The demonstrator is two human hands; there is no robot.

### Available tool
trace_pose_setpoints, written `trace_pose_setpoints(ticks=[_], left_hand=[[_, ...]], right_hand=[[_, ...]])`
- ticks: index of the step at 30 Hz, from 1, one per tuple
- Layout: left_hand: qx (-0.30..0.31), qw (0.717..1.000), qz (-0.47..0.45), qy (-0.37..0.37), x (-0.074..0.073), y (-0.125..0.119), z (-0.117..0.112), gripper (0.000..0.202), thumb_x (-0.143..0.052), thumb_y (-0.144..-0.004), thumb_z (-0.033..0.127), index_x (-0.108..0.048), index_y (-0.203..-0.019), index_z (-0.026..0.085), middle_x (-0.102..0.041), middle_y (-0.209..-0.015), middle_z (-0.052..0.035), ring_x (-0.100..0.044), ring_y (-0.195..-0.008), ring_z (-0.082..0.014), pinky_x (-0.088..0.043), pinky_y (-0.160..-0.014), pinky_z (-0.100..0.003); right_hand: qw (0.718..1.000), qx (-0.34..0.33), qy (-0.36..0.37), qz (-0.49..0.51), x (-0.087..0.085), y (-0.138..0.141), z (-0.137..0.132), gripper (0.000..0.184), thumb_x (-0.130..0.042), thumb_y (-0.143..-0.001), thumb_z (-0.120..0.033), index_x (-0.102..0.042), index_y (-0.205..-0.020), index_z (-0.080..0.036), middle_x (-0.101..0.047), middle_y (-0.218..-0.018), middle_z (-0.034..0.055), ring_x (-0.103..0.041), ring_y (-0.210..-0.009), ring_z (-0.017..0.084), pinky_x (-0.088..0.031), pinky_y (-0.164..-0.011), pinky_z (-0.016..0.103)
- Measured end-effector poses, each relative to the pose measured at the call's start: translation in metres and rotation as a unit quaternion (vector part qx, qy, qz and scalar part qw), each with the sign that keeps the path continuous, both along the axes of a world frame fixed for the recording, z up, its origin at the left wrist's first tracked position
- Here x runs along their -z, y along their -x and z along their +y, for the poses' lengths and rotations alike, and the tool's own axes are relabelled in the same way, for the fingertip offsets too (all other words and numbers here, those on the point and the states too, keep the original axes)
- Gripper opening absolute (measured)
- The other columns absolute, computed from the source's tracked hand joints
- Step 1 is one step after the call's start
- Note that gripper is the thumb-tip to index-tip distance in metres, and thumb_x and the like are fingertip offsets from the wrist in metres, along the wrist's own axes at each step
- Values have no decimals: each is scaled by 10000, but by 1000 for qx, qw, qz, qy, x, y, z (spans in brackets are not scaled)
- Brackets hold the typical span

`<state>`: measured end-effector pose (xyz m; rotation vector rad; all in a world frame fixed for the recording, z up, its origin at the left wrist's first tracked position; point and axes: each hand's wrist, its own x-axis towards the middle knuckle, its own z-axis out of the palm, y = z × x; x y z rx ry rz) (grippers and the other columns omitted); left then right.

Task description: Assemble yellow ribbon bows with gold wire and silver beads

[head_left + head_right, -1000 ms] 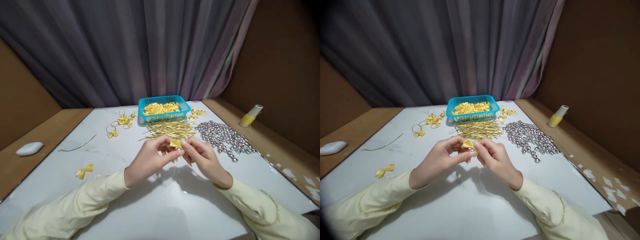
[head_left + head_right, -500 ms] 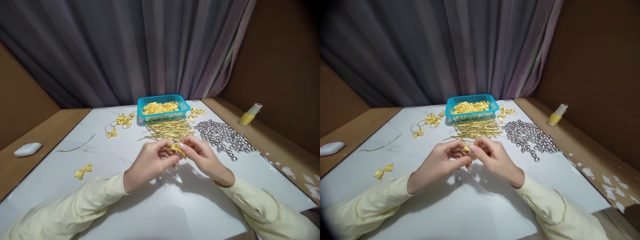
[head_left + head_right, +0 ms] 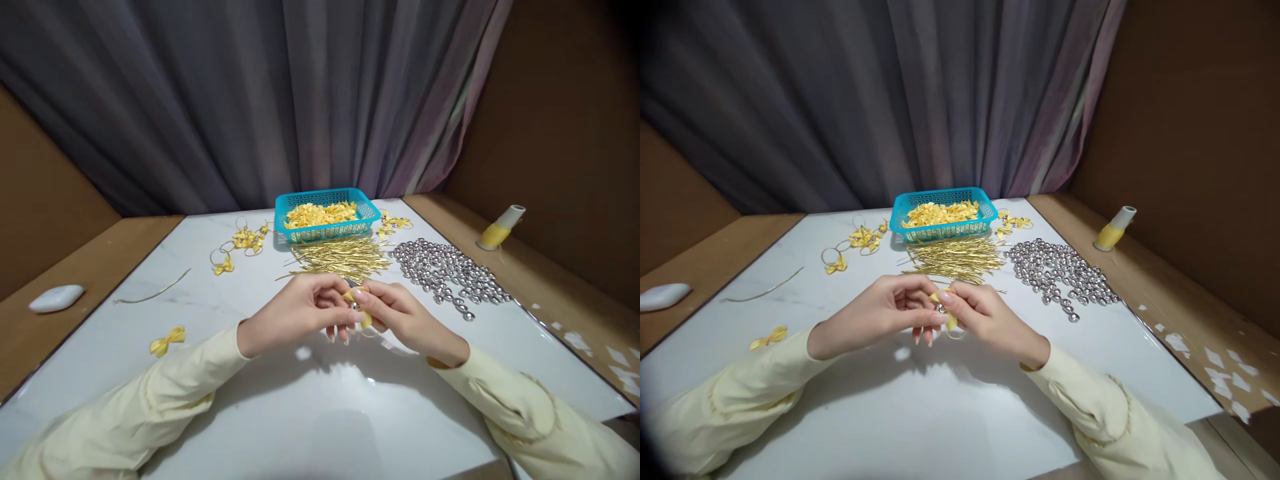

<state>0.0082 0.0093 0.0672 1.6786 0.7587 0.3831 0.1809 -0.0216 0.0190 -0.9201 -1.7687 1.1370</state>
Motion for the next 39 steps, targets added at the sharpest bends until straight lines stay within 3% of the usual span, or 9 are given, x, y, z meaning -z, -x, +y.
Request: trace_pose_setpoints(ticks=[7, 18, 27, 39], left_hand=[[19, 1000, 10, -10, 2, 1, 5, 156, -596, -754, 273, -537, -833, 153, -637, -671, -14, -596, -619, -125, -468, -604, -257], [25, 1000, 10, 0, 4, 1, 4, 153, -592, -747, 288, -542, -809, 156, -610, -684, 1, -578, -583, -104, -461, -569, -235], [21, 1000, 13, 5, 1, 1, 2, 150, -588, -752, 278, -537, -818, 154, -614, -711, -5, -577, -603, -108, -460, -593, -250], [23, 999, 14, 16, -5, 2, 1, 158, -592, -748, 267, -533, -850, 162, -608, -728, -3, -574, -628, -117, -463, -628, -268]], right_hand=[[994, 18, 72, 76, 4, 1, 2, 335, -427, -864, -394, -444, -619, -166, -379, -544, -46, -336, -480, 66, -251, -441, 205], [993, 23, 99, 61, 2, 1, 2, 330, -403, -862, -441, -460, -680, -172, -437, -593, -27, -417, -543, 79, -297, -458, 191], [996, 11, 73, 51, 5, -1, 3, 311, -407, -868, -421, -443, -679, -176, -434, -583, -34, -404, -534, 73, -281, -452, 192], [998, 30, -38, -27, 0, -1, 0, 311, -370, -891, -378, -425, -659, -178, -364, -551, -48, -326, -491, 75, -268, -467, 216]])
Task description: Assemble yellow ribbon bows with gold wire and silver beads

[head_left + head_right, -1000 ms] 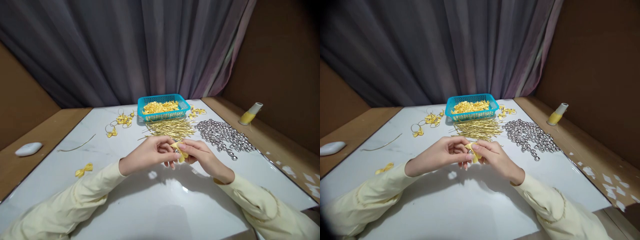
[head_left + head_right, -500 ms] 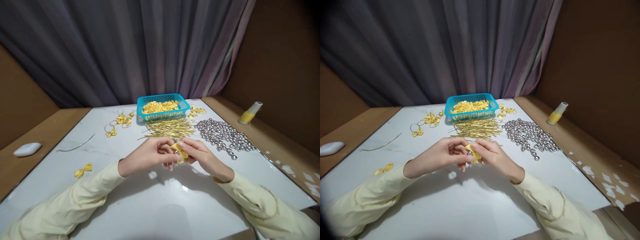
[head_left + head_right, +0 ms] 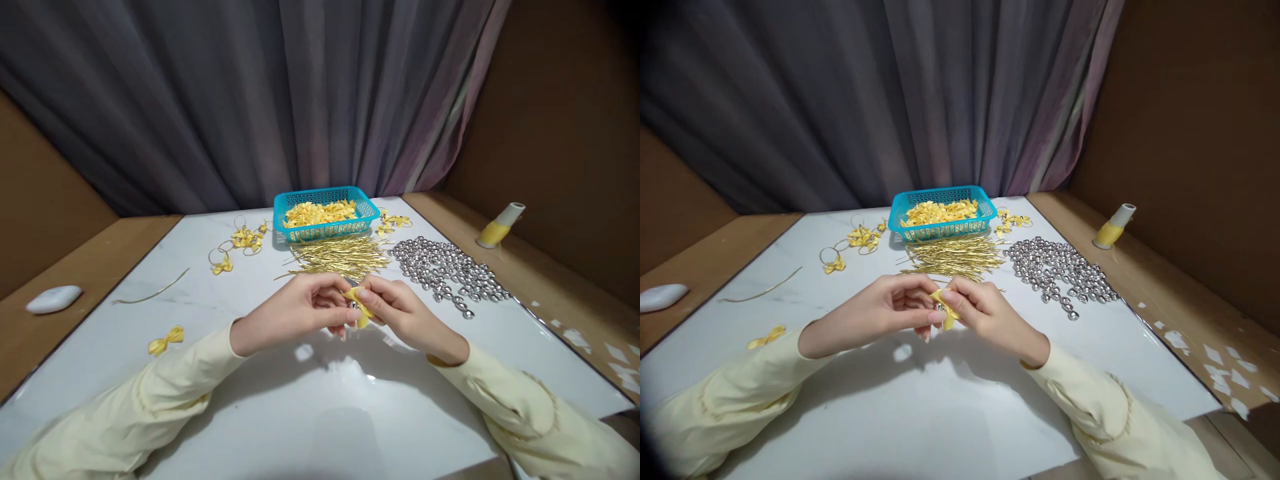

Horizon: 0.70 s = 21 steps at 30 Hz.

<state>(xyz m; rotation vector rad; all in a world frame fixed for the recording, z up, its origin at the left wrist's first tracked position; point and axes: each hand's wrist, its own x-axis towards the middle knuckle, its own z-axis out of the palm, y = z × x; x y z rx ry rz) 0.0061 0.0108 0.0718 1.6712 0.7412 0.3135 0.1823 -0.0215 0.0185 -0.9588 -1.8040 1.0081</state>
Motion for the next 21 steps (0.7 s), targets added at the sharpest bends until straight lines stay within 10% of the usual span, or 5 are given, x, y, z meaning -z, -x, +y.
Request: trace_pose_setpoints(ticks=[12, 21], left_hand=[[43, 999, 9, 28, 26, -1, 16, 193, -555, -779, 320, -567, -838, 137, -621, -728, -22, -609, -630, -123, -475, -633, -264], [-98, 994, -28, 26, 39, -1, 32, 210, -602, -743, 329, -630, -737, 120, -606, -680, -14, -548, -630, -101, -436, -622, -237]], right_hand=[[994, 40, -3, -101, 9, 7, 5, 194, -427, -859, -284, -459, -702, -176, -501, -557, -29, -390, -477, 84, -275, -455, 207], [990, 23, 124, -63, 15, -5, 24, 280, -526, -789, -425, -576, -779, -150, -623, -693, 38, -512, -562, 109, -356, -506, 224]])
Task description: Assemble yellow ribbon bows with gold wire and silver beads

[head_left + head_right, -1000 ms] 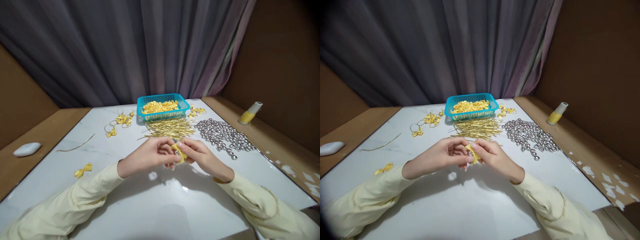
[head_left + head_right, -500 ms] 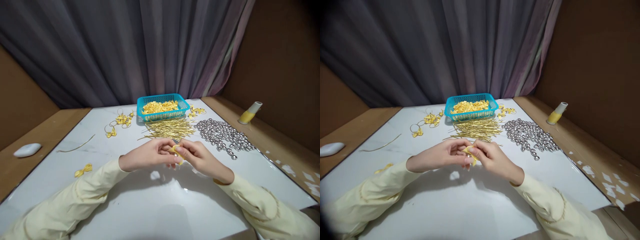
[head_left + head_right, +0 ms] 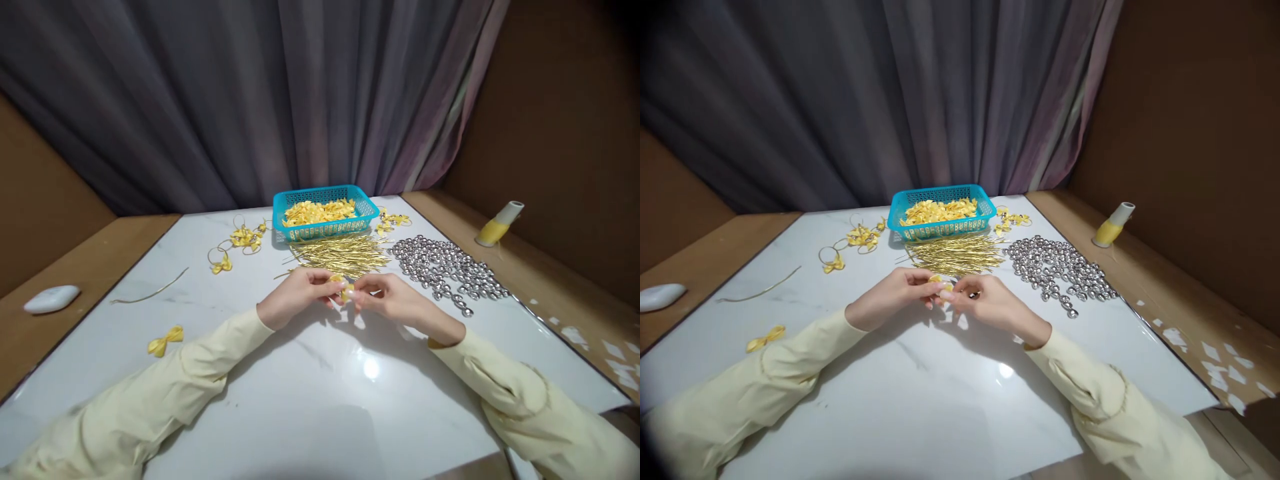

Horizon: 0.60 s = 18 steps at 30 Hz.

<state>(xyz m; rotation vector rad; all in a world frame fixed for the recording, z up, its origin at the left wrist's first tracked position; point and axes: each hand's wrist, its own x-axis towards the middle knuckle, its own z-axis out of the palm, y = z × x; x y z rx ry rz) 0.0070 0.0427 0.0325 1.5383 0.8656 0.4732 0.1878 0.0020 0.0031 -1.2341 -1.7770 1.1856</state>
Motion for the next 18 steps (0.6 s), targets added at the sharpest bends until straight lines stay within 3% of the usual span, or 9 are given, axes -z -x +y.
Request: trace_pose_setpoints(ticks=[3, 6, 9, 18], left_hand=[[-42, 996, -57, 46, 12, 1, 5, 220, -620, -729, 326, -633, -746, 107, -577, -700, -5, -516, -626, -80, -418, -639, -222], [-77, 990, -83, 85, 25, 1, 9, 230, -644, -705, 329, -622, -702, 100, -550, -662, 7, -481, -587, -64, -387, -597, -198], [-95, 984, -102, 109, 36, 1, 11, 213, -668, -680, 301, -626, -691, 92, -525, -628, 15, -448, -550, -57, -357, -545, -191], [-119, 964, -163, 170, 46, -3, 17, 135, -695, -658, 215, -633, -669, 96, -518, -646, 7, -443, -567, -54, -381, -549, -169]], right_hand=[[998, -49, 14, -26, 7, 4, 0, 282, -498, -814, -407, -586, -795, -140, -592, -568, 11, -447, -475, 90, -320, -466, 214], [998, -43, -28, -33, 13, 9, -1, 329, -408, -864, -366, -569, -692, -137, -456, -467, -36, -357, -430, 75, -284, -439, 203], [996, -28, -69, -47, 16, 12, -2, 307, -410, -859, -292, -540, -627, -140, -400, -486, -41, -346, -457, 77, -275, -446, 197], [992, -5, -85, -95, 29, 19, 3, 261, -422, -762, -133, -385, -506, -165, -376, -489, -46, -347, -497, 87, -262, -504, 211]])
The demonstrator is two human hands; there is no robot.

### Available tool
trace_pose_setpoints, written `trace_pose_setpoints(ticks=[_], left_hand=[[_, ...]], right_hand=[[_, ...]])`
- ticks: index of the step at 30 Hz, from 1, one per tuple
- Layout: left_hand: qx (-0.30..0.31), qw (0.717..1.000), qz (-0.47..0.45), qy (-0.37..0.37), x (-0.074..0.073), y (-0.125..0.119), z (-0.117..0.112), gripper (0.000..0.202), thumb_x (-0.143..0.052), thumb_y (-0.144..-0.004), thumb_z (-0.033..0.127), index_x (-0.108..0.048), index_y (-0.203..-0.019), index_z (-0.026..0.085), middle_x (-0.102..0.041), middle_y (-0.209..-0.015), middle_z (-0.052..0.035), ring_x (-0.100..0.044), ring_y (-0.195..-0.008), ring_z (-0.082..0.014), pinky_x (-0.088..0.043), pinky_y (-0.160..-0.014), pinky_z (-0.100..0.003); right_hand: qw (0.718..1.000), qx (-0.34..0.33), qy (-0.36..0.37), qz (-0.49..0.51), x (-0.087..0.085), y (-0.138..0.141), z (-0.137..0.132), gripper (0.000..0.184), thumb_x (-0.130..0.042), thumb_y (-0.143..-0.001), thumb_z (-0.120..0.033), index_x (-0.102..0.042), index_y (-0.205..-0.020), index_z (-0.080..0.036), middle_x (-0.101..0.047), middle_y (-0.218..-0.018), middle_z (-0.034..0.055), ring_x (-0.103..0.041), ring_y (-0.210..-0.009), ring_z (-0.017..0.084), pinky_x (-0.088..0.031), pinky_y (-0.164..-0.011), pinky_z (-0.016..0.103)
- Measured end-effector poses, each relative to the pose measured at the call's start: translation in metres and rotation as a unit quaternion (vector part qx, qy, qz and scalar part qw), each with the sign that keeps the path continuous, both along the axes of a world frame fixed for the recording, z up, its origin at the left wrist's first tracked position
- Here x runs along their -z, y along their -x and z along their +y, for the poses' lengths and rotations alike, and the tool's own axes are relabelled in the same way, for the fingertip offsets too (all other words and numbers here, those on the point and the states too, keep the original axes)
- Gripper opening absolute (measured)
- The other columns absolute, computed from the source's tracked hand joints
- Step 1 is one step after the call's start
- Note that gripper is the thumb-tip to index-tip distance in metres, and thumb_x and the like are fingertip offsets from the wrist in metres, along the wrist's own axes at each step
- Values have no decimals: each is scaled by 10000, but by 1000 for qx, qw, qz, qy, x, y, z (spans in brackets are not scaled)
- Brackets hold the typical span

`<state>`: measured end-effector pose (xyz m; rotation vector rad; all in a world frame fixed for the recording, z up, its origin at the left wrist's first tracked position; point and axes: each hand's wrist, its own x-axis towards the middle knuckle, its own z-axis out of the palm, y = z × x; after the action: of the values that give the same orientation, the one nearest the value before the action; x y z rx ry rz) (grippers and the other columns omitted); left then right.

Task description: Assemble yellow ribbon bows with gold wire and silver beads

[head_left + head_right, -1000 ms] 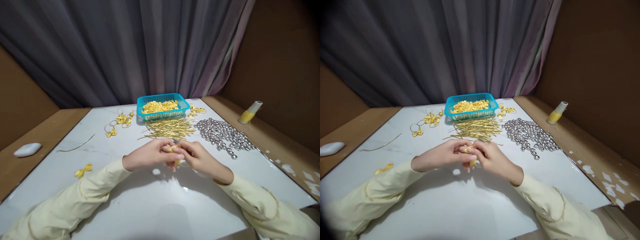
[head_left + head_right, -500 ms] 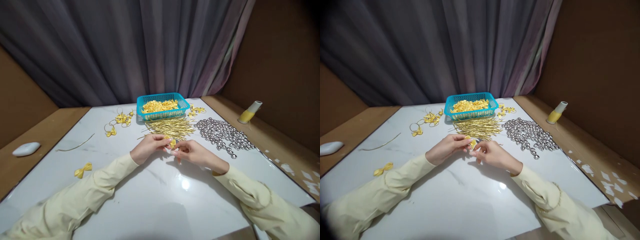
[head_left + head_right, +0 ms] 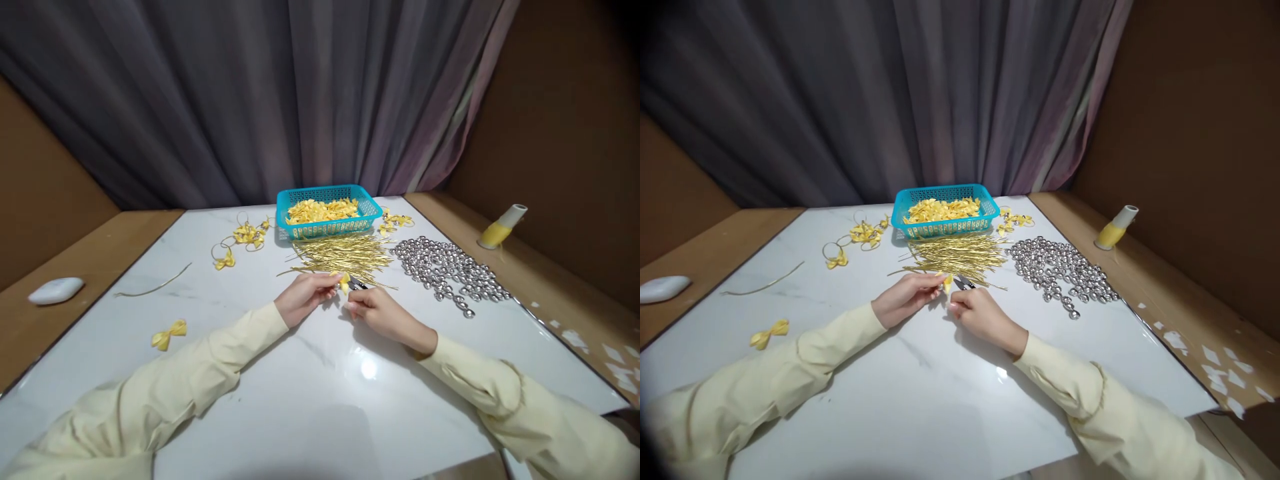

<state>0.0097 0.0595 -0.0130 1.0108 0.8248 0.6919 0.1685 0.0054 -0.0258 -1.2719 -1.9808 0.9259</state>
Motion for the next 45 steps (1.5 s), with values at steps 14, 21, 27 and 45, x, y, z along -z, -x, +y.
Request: trace_pose_setpoints(ticks=[14, 21, 27, 45], left_hand=[[-42, 998, 13, -32, -9, 5, 6, 142, -700, -653, 221, -654, -652, 87, -549, -590, 3, -473, -555, -58, -394, -550, -170], [-29, 997, 22, -71, -2, -3, -10, 257, -657, -696, 321, -651, -653, 68, -587, -622, -30, -515, -565, -83, -424, -577, -209], [-21, 998, 18, -62, 3, -5, -11, 323, -586, -751, 384, -622, -674, 72, -563, -583, -25, -503, -502, -78, -400, -477, -194], [-75, 984, 20, -163, 6, -6, -12, 231, -601, -720, 308, -623, -853, 120, -601, -830, -63, -554, -753, -151, -444, -598, -235]], right_hand=[[994, 50, 5, 102, -6, 0, 1, 252, -401, -851, -397, -502, -788, -175, -390, -503, -57, -356, -462, 94, -276, -452, 209], [990, 105, -13, 96, 0, 9, 1, 329, -315, -884, -443, -367, -664, -203, -452, -508, -46, -441, -494, 117, -331, -521, 239], [991, 106, -23, 77, 2, 5, 4, 330, -330, -893, -377, -364, -614, -202, -461, -499, -42, -451, -495, 119, -337, -542, 245], [985, 86, 7, 151, -5, -5, 5, 332, -395, -860, -376, -395, -583, -192, -429, -471, -48, -396, -452, 99, -310, -493, 231]])
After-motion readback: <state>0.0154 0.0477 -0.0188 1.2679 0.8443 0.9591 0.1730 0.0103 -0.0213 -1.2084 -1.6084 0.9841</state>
